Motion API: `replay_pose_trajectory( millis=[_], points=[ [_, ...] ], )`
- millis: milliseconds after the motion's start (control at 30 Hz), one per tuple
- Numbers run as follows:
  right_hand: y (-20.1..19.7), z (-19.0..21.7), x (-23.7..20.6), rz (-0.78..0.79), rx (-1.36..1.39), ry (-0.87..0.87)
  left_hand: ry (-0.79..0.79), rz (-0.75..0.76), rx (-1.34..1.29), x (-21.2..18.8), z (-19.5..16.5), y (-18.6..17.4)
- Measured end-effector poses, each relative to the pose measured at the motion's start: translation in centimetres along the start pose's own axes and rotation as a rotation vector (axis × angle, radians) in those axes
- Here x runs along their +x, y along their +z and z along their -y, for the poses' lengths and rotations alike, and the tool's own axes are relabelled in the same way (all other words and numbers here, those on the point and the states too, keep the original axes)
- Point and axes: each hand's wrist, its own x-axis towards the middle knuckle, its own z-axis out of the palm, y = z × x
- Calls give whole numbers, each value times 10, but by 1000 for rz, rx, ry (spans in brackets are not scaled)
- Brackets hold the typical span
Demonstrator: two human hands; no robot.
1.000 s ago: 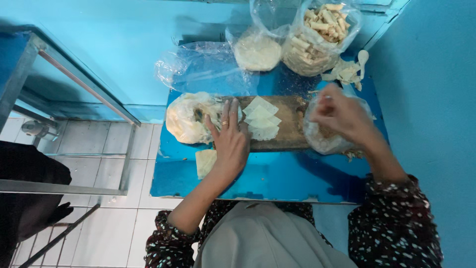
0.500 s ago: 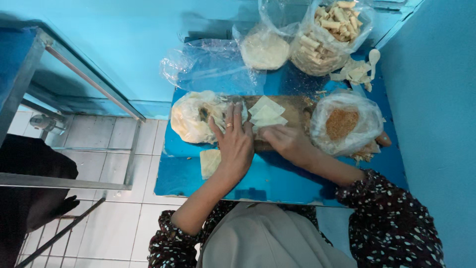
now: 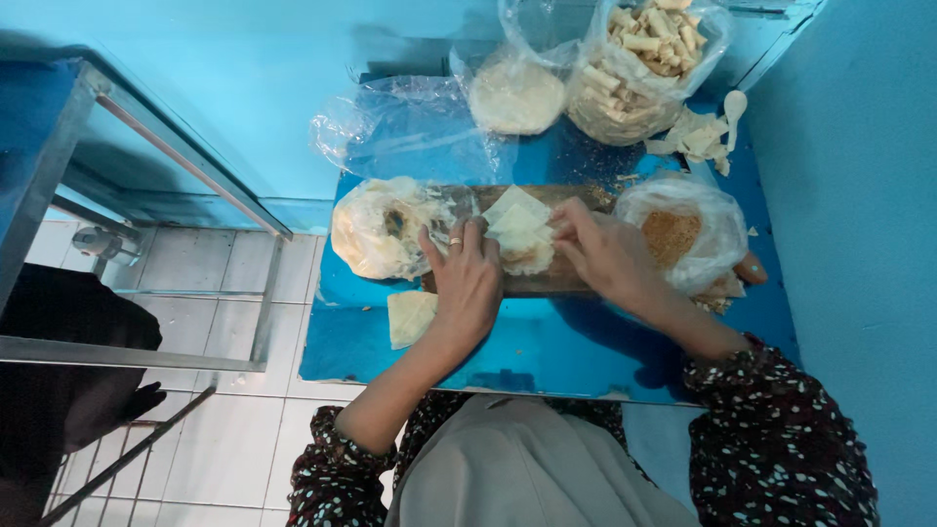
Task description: The person sits at a small blue table and folds thin square dough wrappers around a brown filling, pinching the edges closed by hand and placing the folded pastries into a plastic bag with other finished pieces. Near the end they handle a round dough ball and a bag of already folded pastries.
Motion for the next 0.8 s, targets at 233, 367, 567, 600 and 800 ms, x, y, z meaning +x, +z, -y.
replay_pose_trajectory(
  millis=[233,367,567,600,800],
  points=[
    [4,7,-1,-62,30,-114,93,-89,34,2,-6,-3],
    [10,3,2,-33,115,-46,117,39,-34,3,-5,4],
    [19,-6,6,-5,264,65,105,11,-151,2,-1,11],
    [20,-8,6,-6,290,73,112,-6,-171,2,-1,10],
    [31,-18,6,-60,430,60,122,-18,-219,3,-1,4]
  ],
)
